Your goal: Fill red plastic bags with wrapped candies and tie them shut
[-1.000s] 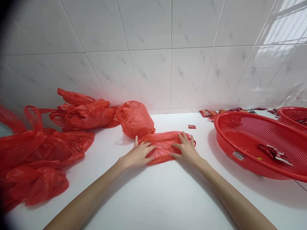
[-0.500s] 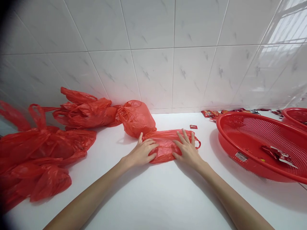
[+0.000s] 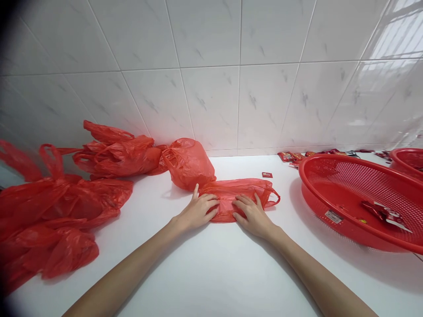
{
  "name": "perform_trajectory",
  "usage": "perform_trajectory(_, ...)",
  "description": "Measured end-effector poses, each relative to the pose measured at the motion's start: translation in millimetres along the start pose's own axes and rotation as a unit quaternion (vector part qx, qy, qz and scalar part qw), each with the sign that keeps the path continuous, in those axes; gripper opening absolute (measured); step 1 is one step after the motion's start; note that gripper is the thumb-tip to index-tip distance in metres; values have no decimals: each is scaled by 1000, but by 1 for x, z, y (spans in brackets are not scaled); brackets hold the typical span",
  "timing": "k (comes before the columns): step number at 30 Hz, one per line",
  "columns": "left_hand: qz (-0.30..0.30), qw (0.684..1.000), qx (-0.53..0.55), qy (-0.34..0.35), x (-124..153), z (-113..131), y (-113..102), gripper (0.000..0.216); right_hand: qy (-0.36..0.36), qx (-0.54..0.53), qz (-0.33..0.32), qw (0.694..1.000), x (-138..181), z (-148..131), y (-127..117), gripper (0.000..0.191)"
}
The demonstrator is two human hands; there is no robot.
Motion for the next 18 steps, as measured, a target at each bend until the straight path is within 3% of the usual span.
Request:
perform_trajectory(7, 95, 995, 24, 29, 2, 7, 5, 32, -11, -6, 25, 1000, 3, -2, 3, 34)
perform_trajectory(11, 80, 995, 48, 30, 3, 8, 15, 31, -49, -76, 176, 980, -3, 11, -21, 29)
perform_trajectory(13, 83, 994, 59, 27, 3, 7, 19, 31, 38, -100, 266, 958, -13, 36, -41, 28)
perform_trajectory(14, 89, 994, 63, 26, 4, 6, 20, 31, 125, -101, 296, 942, -20, 53, -51, 29)
perform_trajectory(18, 134, 988, 70, 34, 6, 4, 25, 30, 252, -102, 298, 915, -53, 108, -73, 37)
Point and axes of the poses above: each hand's wrist, its own x-axis away from the middle knuckle, its own y-axis out of the palm, z = x × y, the point moved 3 cm from there along -x, towards the middle knuckle, and after that the axes turned 3 degrees about y, right-handed, at the moved point
